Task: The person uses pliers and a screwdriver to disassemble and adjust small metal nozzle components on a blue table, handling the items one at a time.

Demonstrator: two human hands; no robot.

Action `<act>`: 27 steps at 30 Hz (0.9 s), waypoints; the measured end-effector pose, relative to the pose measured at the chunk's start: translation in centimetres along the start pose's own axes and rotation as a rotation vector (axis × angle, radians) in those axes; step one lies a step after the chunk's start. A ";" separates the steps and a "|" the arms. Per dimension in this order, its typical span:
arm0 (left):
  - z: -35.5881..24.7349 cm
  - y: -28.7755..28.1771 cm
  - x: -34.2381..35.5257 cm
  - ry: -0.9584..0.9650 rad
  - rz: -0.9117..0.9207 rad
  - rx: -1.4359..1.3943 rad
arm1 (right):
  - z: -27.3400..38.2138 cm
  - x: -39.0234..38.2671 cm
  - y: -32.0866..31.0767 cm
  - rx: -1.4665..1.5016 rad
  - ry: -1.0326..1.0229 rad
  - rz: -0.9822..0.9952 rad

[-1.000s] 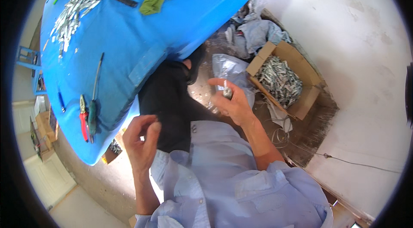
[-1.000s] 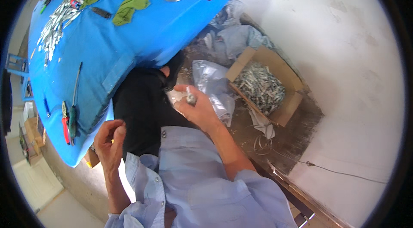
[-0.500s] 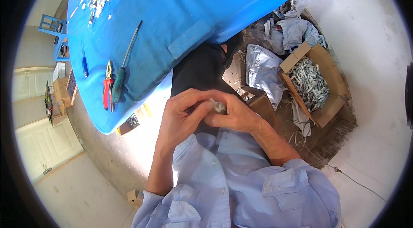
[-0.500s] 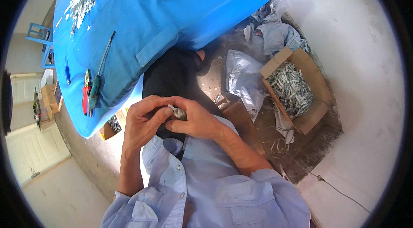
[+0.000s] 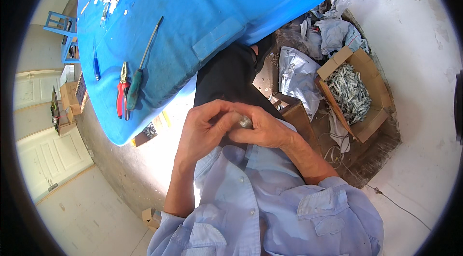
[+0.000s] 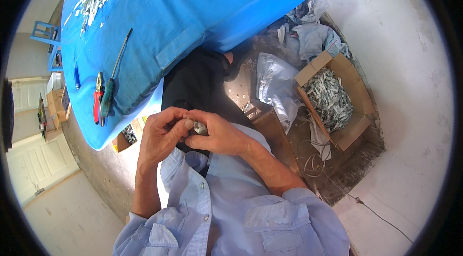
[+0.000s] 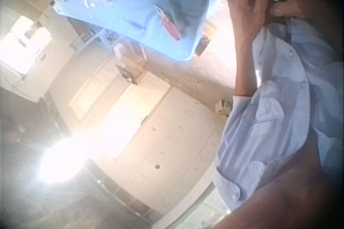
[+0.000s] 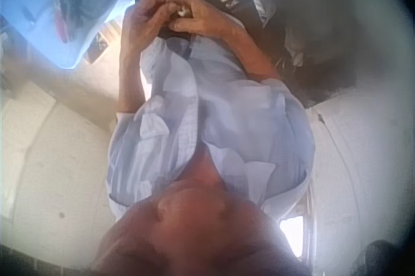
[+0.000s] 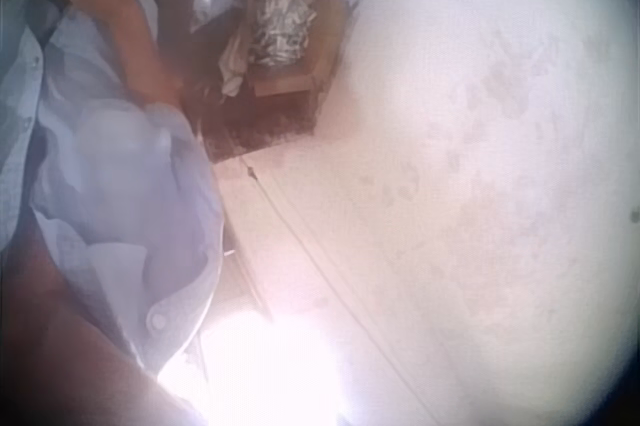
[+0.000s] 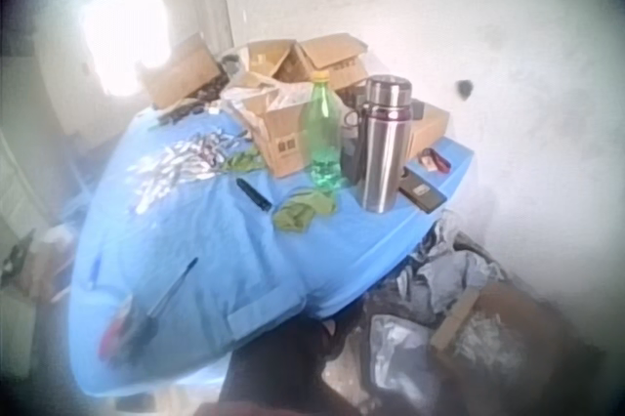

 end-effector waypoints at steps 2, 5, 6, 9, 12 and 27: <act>-0.1 0.2 -0.1 -0.003 -0.005 0.001 | -0.2 0.0 0.1 0.007 0.002 0.007; -0.9 0.3 -0.2 0.030 -0.016 0.081 | -0.5 0.0 0.2 0.047 0.023 0.033; -1.2 0.3 -0.3 0.066 -0.022 0.153 | -0.8 0.0 0.1 0.056 0.031 0.050; -0.9 0.2 -0.5 0.118 -0.029 0.208 | -1.1 0.1 0.4 0.099 0.054 0.066; 0.4 0.0 -0.8 0.008 -0.014 0.050 | -1.4 0.2 0.9 0.092 0.032 0.009; 0.9 0.5 -2.1 -0.020 -0.084 -0.003 | -2.3 0.5 1.6 0.127 -0.020 0.067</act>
Point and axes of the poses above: each hand's wrist, its own x-axis towards the middle knuckle, its own y-axis out of the palm, z = x × y, the point moved 2 cm from there along x, towards the middle knuckle, and after that the axes turned 13 degrees about z, right-handed, at the moved point
